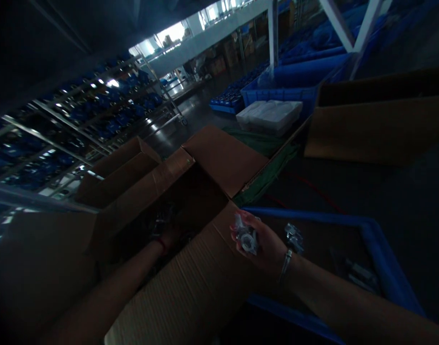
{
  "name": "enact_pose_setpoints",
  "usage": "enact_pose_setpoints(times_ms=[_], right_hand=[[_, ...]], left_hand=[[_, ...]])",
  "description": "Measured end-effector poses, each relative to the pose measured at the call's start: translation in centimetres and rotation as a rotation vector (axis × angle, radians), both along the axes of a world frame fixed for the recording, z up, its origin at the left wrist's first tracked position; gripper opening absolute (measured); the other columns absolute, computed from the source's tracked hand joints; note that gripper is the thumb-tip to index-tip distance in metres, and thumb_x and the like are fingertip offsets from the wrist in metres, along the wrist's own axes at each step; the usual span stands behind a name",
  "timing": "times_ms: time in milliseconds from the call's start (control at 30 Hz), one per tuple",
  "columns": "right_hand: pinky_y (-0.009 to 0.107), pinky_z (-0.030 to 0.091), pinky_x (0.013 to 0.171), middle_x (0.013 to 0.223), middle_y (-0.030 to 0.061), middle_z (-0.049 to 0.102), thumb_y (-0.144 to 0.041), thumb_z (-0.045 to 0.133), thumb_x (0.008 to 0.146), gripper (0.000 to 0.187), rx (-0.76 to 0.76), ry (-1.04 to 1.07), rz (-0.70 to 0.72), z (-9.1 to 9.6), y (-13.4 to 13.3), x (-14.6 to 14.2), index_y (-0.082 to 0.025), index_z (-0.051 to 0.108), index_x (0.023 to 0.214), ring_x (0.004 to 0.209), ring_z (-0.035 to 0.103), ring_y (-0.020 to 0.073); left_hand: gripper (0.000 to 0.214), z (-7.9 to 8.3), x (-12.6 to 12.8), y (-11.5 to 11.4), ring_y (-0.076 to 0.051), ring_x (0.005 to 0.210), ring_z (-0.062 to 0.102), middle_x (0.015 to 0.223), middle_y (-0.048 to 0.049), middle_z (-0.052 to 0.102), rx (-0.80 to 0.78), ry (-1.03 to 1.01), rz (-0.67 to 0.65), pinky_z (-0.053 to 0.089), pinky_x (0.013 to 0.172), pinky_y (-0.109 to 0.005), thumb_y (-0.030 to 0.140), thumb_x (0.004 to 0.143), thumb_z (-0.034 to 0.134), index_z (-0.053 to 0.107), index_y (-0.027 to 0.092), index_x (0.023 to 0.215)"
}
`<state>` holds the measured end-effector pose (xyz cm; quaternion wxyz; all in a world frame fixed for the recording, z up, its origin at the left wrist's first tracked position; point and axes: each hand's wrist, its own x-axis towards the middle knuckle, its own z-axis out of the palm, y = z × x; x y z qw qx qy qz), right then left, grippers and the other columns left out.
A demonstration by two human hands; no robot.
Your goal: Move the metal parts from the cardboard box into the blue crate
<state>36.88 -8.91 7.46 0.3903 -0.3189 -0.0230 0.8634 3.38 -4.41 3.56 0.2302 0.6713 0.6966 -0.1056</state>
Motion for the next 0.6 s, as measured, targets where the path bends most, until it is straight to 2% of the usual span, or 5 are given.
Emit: enact_pose_setpoints(times_ms=[100, 200, 367, 500, 600], right_hand=[[0.020, 0.050, 0.055, 0.086, 0.0035, 0.064, -0.035, 0.060, 0.082, 0.038, 0.015, -0.027, -0.026, -0.3, -0.1, 2.3, -0.024, 0.045, 0.116, 0.071, 0.064, 0.0132], [0.022, 0.051, 0.057, 0.084, 0.0036, 0.064, -0.034, 0.059, 0.082, 0.037, 0.145, -0.143, -0.051, -1.2, 0.4, 5.1, -0.023, 0.046, 0.115, 0.070, 0.064, 0.0138], [0.023, 0.050, 0.054, 0.077, -0.0005, 0.063, -0.030, 0.061, 0.078, 0.034, 0.228, -0.479, 0.070, -5.3, 0.9, 10.4, -0.023, 0.049, 0.109, 0.063, 0.062, 0.0130], [0.028, 0.051, 0.052, 0.075, 0.0030, 0.065, -0.023, 0.065, 0.070, 0.026, 0.162, -0.672, 0.207, -8.5, -0.3, 13.7, -0.021, 0.058, 0.094, 0.063, 0.062, 0.0168], [0.035, 0.052, 0.056, 0.077, 0.0053, 0.066, -0.022, 0.067, 0.066, 0.017, 0.178, -0.790, 0.151, -10.0, -1.5, 15.9, -0.021, 0.063, 0.083, 0.062, 0.062, 0.0194]], left_hand=[[0.045, 1.5, -1.0, 0.4, -0.025, 0.117, 0.054, 0.121, -0.0062, 0.063, -0.070, -0.009, -0.052, 0.040, 0.099, -0.034, 0.014, 0.057, 0.060, 0.064, 0.023, 0.101], [0.031, 6.3, -0.2, 1.4, -0.024, 0.092, 0.063, 0.099, -0.0055, 0.068, 0.025, -0.006, -0.036, 0.048, 0.081, -0.033, 0.024, 0.067, 0.054, 0.060, 0.020, 0.098], [0.037, 13.6, 9.8, 0.2, -0.018, 0.072, 0.060, 0.082, 0.0018, 0.064, 0.186, -0.358, -0.118, 0.048, 0.063, -0.026, 0.045, 0.071, 0.060, 0.056, 0.024, 0.102], [0.028, 12.3, 21.4, -3.4, -0.016, 0.077, 0.061, 0.088, 0.0001, 0.065, -0.077, -0.708, -0.407, 0.050, 0.068, -0.026, 0.038, 0.077, 0.058, 0.060, 0.023, 0.101], [0.033, 9.9, 24.6, -3.3, -0.017, 0.092, 0.061, 0.106, -0.0036, 0.065, 0.006, -0.815, -0.476, 0.050, 0.081, -0.029, 0.029, 0.079, 0.053, 0.059, 0.022, 0.111]])
